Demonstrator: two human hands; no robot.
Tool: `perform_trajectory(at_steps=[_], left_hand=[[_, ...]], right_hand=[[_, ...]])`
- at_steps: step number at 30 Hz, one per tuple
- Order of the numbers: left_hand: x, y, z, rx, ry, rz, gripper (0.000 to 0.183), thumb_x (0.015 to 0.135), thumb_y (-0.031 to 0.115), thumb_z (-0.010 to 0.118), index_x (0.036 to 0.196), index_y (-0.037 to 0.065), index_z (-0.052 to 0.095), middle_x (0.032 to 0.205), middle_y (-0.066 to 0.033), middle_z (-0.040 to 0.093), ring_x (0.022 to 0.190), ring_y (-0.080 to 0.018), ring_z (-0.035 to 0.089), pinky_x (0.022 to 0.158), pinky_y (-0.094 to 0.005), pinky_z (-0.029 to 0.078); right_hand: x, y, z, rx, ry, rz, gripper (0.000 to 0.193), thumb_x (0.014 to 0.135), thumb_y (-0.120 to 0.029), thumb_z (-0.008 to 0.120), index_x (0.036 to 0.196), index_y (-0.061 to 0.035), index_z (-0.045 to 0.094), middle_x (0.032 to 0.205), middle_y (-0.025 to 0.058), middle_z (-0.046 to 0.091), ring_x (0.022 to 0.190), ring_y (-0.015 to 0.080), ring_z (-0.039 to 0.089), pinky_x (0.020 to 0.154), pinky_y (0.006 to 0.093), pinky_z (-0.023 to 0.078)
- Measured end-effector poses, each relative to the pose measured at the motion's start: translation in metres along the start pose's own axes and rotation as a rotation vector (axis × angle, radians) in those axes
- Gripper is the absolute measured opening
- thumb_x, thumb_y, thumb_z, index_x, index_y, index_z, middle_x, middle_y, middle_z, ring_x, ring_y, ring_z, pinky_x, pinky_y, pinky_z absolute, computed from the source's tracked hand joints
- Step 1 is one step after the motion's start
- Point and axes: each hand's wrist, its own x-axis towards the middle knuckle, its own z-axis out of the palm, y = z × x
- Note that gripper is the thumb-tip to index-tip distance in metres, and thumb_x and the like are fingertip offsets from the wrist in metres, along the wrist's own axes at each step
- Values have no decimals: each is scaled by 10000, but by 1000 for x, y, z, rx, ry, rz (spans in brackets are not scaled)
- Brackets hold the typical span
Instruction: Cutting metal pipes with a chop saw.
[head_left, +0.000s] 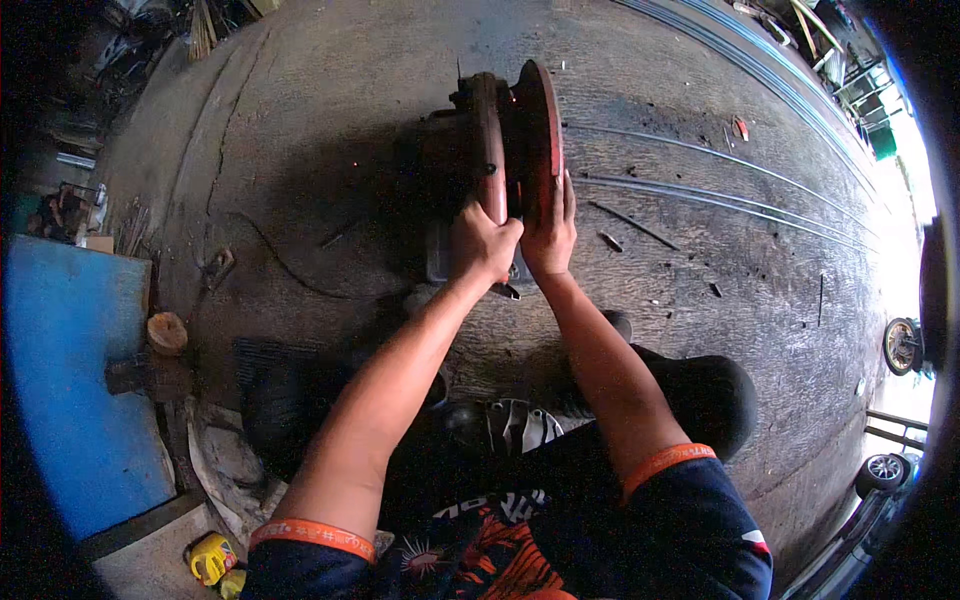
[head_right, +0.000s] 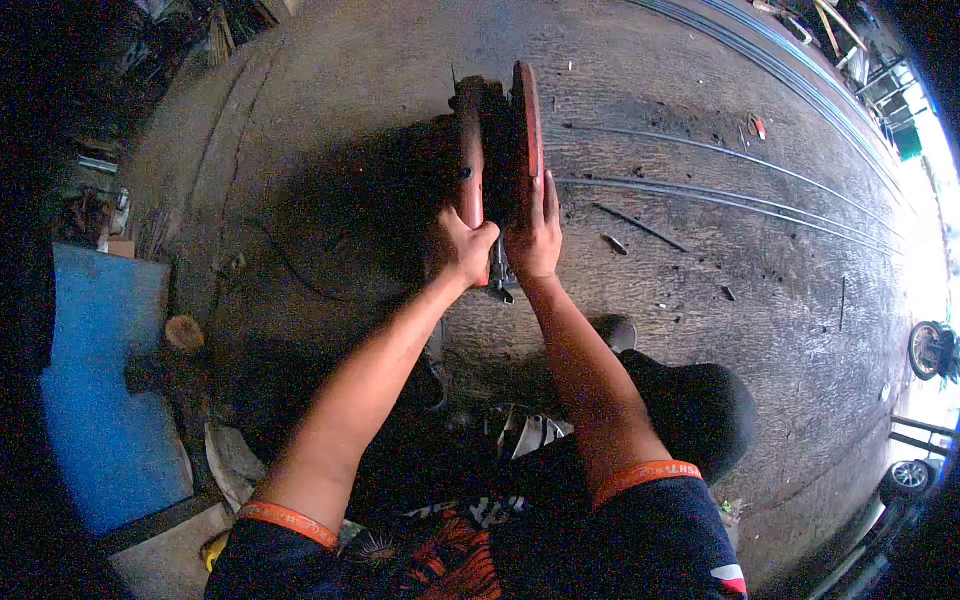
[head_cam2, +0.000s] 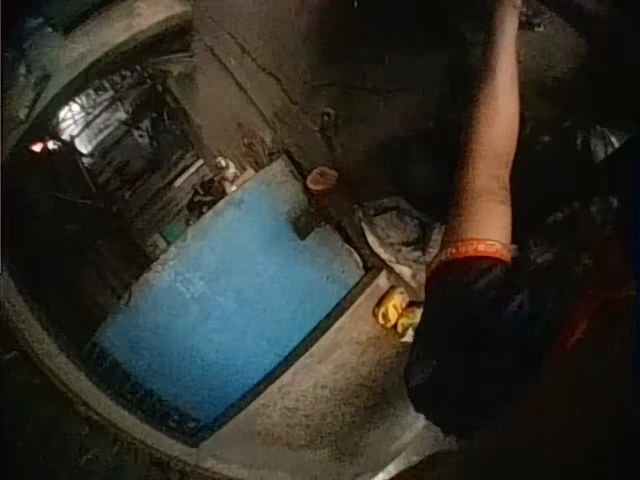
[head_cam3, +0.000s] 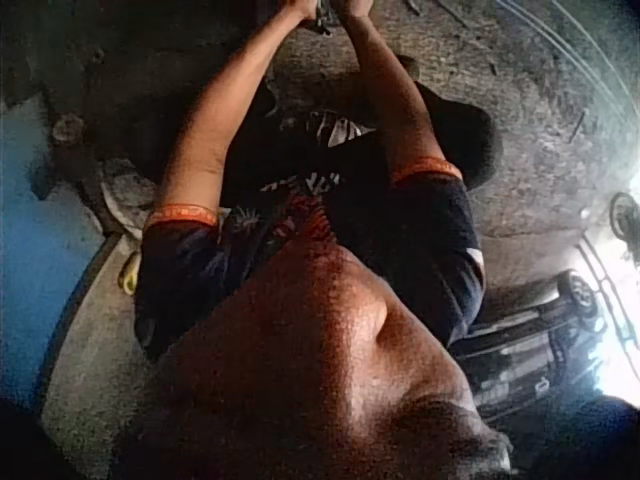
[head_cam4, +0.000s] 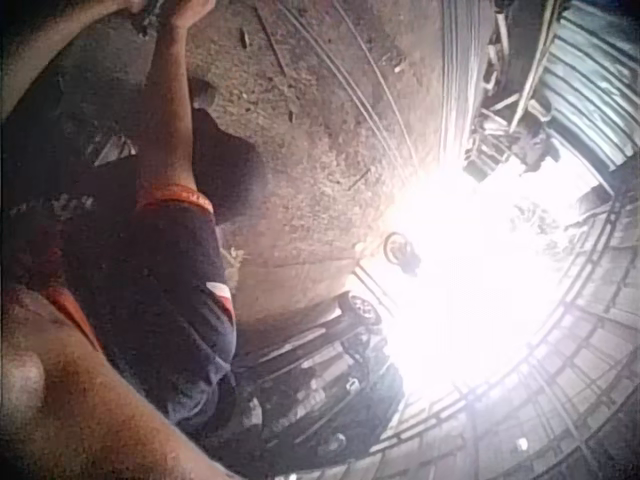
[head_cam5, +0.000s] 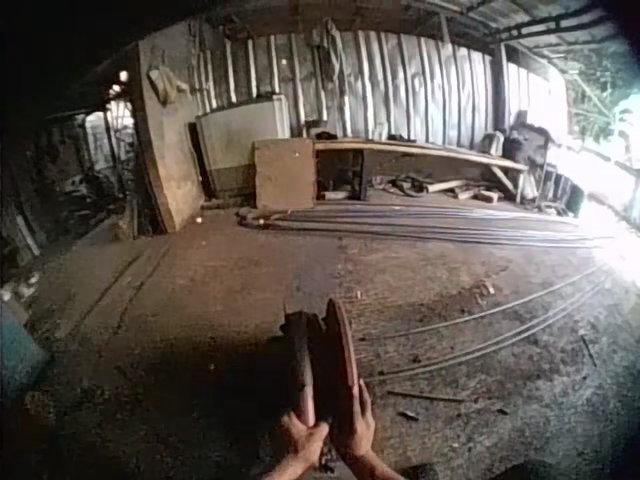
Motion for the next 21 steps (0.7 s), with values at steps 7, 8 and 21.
perform_trajectory(at_steps=[7, 8, 21], left_hand=[[46, 33, -11, -182, -149, -149, 247, 623, 154, 659, 555, -48, 535, 545, -186, 585, 549, -296, 642, 536, -392, 514], [54, 46, -16, -206, -159, -172, 226, 631, 141, 655, 573, -52, 554, 556, -175, 597, 536, -272, 641, 518, -381, 513], [144, 137, -43, -376, -350, -245, 134, 675, 16, 601, 767, -78, 576, 664, -147, 608, 513, -222, 603, 446, -363, 517]], right_hand=[[51, -8, -21, 267, -86, 46, 615, 787, -55, 607, 1355, -8, 374, 1309, 236, 466, 1167, 331, 515, 929, 365, 453], [49, -2, -23, 467, 49, 216, 497, 832, -86, 591, 1290, 9, 425, 1210, 200, 532, 1067, 277, 554, 887, 340, 466], [-213, 38, 23, 1555, 224, 2338, 544, 893, -513, 442, 976, 6, 584, 847, 159, 620, 804, 290, 602, 729, 403, 483]])
